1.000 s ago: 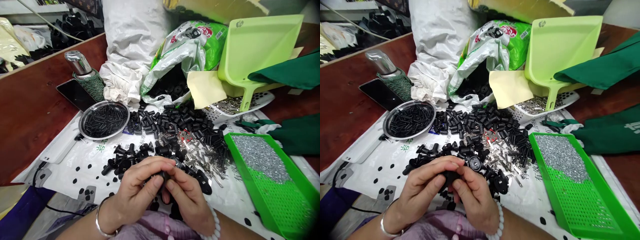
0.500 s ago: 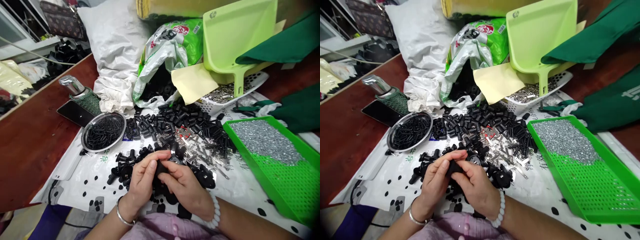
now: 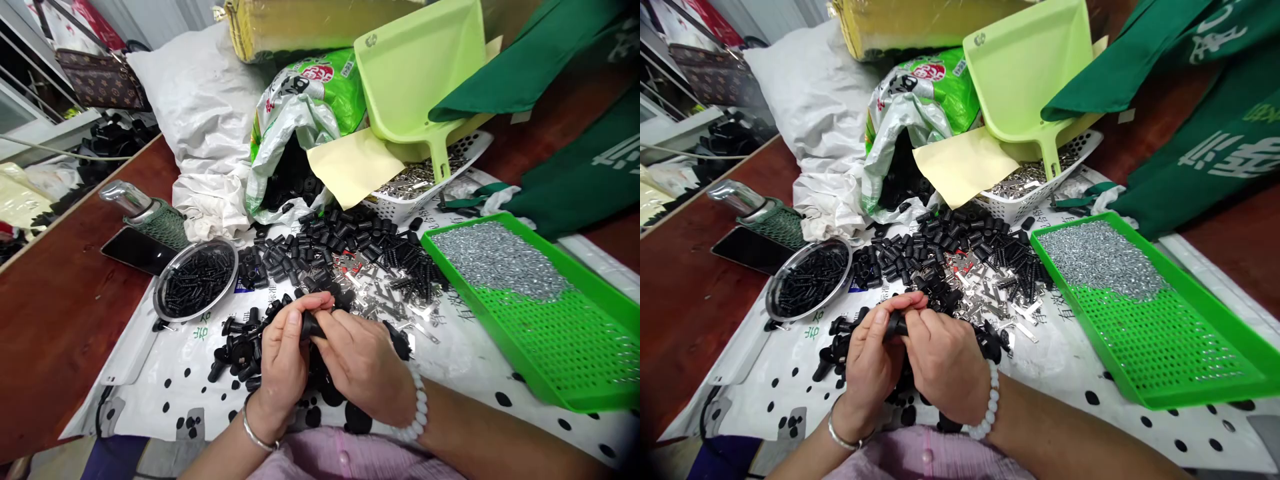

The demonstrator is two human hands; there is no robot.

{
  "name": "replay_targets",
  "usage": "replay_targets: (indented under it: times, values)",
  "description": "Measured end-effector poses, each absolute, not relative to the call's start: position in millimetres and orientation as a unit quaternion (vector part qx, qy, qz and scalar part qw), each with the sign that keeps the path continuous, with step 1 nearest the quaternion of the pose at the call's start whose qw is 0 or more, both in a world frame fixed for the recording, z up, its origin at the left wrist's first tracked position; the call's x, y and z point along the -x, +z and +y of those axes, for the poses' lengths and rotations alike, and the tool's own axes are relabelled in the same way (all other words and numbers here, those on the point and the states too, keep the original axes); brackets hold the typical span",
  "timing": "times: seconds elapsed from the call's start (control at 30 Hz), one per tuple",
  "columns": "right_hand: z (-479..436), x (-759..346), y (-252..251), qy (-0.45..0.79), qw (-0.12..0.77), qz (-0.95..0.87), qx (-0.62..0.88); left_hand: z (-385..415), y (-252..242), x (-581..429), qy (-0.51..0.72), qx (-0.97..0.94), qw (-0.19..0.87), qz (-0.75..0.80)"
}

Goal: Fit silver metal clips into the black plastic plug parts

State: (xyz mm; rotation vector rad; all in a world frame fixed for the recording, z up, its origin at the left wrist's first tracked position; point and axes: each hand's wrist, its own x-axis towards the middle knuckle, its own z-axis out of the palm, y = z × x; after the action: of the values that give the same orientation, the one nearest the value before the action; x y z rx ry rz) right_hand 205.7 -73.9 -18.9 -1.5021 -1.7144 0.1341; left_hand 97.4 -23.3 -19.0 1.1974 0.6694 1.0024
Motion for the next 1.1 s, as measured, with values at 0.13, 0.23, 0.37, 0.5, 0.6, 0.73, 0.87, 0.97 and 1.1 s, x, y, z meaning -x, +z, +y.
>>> replay_targets:
  times: [0.13, 0.23, 0.37, 0.5, 0.6, 0.73, 0.87, 0.97, 1.1]
  values:
    - [-76, -210, -13, 0.058, 0.43, -0.682, 0.589, -23, -15, -102, 0.454, -0.519, 0.665, 0.286]
    - [-76, -216, -5, 0.205, 0.49, -0.65, 0.543, -23, -12, -104, 0.458, -0.513, 0.681, 0.253]
    - [-75, -221, 2, 0.487, 0.517, -0.536, 0.456, -27, -8, -101, 0.454, -0.53, 0.687, 0.204]
    - [-74, -223, 0, 0.695, 0.51, -0.386, 0.329, -31, -4, -96, 0.447, -0.568, 0.661, 0.204]
    - [-74, -222, -3, 0.76, 0.489, -0.329, 0.274, -34, -2, -92, 0.447, -0.594, 0.632, 0.219]
    - [-75, -220, -6, 0.789, 0.462, -0.304, 0.267, -35, -2, -90, 0.44, -0.602, 0.629, 0.22]
    - [-72, -216, -5, 0.755, 0.46, -0.339, 0.321, -33, -8, -91, 0.438, -0.555, 0.666, 0.239]
    - [-71, -215, -1, 0.616, 0.464, -0.47, 0.429, -28, -12, -91, 0.446, -0.484, 0.712, 0.246]
    - [-74, -230, 11, 0.469, 0.432, -0.563, 0.526, -14, -10, -72, 0.466, -0.439, 0.706, 0.303]
